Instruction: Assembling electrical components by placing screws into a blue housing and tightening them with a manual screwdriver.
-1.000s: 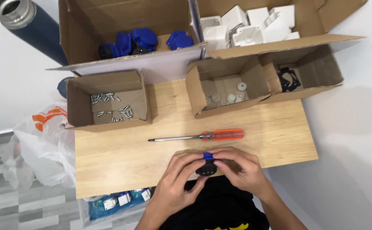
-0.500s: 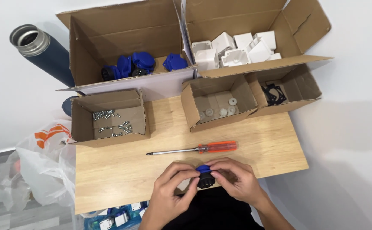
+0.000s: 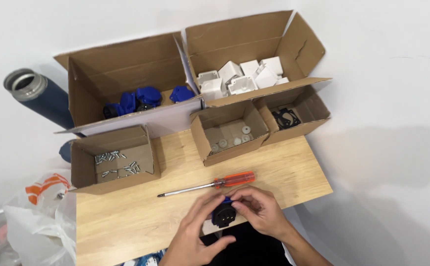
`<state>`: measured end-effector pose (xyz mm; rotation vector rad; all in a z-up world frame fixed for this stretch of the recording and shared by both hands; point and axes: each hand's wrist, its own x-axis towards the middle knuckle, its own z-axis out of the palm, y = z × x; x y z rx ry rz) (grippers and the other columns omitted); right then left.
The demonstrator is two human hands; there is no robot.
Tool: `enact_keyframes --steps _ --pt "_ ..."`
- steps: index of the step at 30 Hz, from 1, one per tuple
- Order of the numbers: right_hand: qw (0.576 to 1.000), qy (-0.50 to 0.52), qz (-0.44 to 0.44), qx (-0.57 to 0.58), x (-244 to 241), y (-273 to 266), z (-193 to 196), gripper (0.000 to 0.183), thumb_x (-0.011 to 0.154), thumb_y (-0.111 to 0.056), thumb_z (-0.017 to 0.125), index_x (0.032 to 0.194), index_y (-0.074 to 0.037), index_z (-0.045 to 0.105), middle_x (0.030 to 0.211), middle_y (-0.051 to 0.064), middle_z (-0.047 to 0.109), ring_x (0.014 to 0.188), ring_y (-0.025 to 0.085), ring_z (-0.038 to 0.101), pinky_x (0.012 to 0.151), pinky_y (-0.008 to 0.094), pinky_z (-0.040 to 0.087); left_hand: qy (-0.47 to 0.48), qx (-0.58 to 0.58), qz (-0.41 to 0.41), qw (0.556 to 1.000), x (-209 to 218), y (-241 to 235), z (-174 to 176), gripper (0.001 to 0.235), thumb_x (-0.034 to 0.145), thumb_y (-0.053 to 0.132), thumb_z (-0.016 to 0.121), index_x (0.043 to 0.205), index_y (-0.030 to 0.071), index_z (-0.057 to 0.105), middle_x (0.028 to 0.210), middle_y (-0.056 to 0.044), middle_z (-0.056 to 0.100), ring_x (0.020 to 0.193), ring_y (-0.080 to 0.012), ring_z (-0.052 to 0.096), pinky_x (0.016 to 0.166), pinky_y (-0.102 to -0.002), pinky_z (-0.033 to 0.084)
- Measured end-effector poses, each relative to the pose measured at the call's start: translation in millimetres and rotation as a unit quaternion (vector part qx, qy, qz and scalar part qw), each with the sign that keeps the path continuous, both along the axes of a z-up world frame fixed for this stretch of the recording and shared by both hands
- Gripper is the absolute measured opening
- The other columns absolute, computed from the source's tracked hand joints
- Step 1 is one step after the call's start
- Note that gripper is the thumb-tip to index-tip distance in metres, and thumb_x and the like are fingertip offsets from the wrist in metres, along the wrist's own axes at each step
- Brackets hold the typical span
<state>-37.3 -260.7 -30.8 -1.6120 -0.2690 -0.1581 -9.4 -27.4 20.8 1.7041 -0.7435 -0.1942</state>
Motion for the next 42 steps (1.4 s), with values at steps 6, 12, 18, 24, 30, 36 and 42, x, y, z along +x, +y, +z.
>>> enact_keyframes --steps 6,12,18,24,30,36,42 --pt "0.999 0.002 0.03 0.037 6.3 13.4 30.8 0.013 0.104 -0.005 0.071 0.115 0.002 0.072 0.12 0.02 0.079 0.108 0.026 0.079 0.092 0.032 0.067 0.12 -0.053 -0.007 0.991 -7.5 5.7 -13.0 0.06 0.097 0.007 0.078 0.152 0.005 0.055 0.155 -0.02 0.066 0.141 -0.0276 0.07 0.117 -0.035 0.055" --pt "0.996 0.0 0.093 0.012 15.5 21.2 55.4 0.012 0.108 -0.009 0.065 0.117 -0.001 0.068 0.125 0.019 0.076 0.114 0.026 0.077 0.096 0.034 0.068 0.183 -0.124 -0.029 0.975 -8.4 19.4 -20.8 0.053 0.101 -0.003 0.066 0.152 0.006 0.053 0.164 -0.023 0.057 0.146 -0.0291 0.064 0.122 -0.037 0.047" --pt "0.974 -0.134 0.081 -0.165 53.6 5.2 119.6 0.004 0.106 -0.009 0.067 0.109 -0.009 0.069 0.125 0.012 0.078 0.12 0.027 0.077 0.109 0.04 0.06 0.191 -0.186 0.002 0.964 -9.3 35.5 -20.8 0.055 0.106 0.008 0.058 0.159 0.008 0.042 0.167 -0.022 0.051 0.128 -0.0269 0.066 0.114 -0.037 0.049" --pt "0.937 -0.174 -0.037 -0.3 153.7 -19.4 213.9 0.02 0.107 -0.018 0.07 0.12 -0.004 0.072 0.125 0.012 0.078 0.113 0.022 0.075 0.1 0.035 0.062 0.22 -0.231 0.016 0.948 -10.6 41.8 -25.4 0.063 0.105 0.002 0.051 0.165 0.007 0.033 0.158 -0.022 0.055 0.103 -0.0264 0.067 0.094 -0.036 0.055" --pt "0.81 0.115 0.041 -0.574 249.5 -11.3 220.3 0.076 0.1 -0.047 0.073 0.16 -0.008 0.048 0.164 0.016 0.054 0.148 0.035 0.054 0.125 0.055 0.041 0.229 -0.255 0.033 0.939 -12.7 41.8 -24.7 0.073 0.097 0.001 0.047 0.167 0.008 0.03 0.161 -0.022 0.053 0.114 -0.0305 0.069 0.099 -0.036 0.052" --pt "0.76 0.177 0.041 -0.623 266.9 -10.9 204.2 0.075 0.095 -0.047 0.081 0.156 -0.01 0.056 0.158 0.019 0.06 0.145 0.038 0.057 0.117 0.061 0.049 0.234 -0.294 0.039 0.926 -11.3 38.4 -40.4 0.073 0.108 0.032 0.059 0.168 0.005 0.028 0.164 -0.026 0.052 0.122 -0.0364 0.073 0.103 -0.041 0.057" --pt "0.888 -0.026 -0.074 -0.452 222.6 -36.4 199.3 0.073 0.088 -0.033 0.087 0.152 -0.008 0.061 0.142 0.014 0.058 0.127 0.029 0.06 0.108 0.045 0.054 0.276 -0.342 0.066 0.896 -8.4 34.3 -41.4 0.07 0.111 0.028 0.053 0.171 0.005 0.027 0.163 -0.029 0.053 0.126 -0.0423 0.075 0.106 -0.044 0.059"
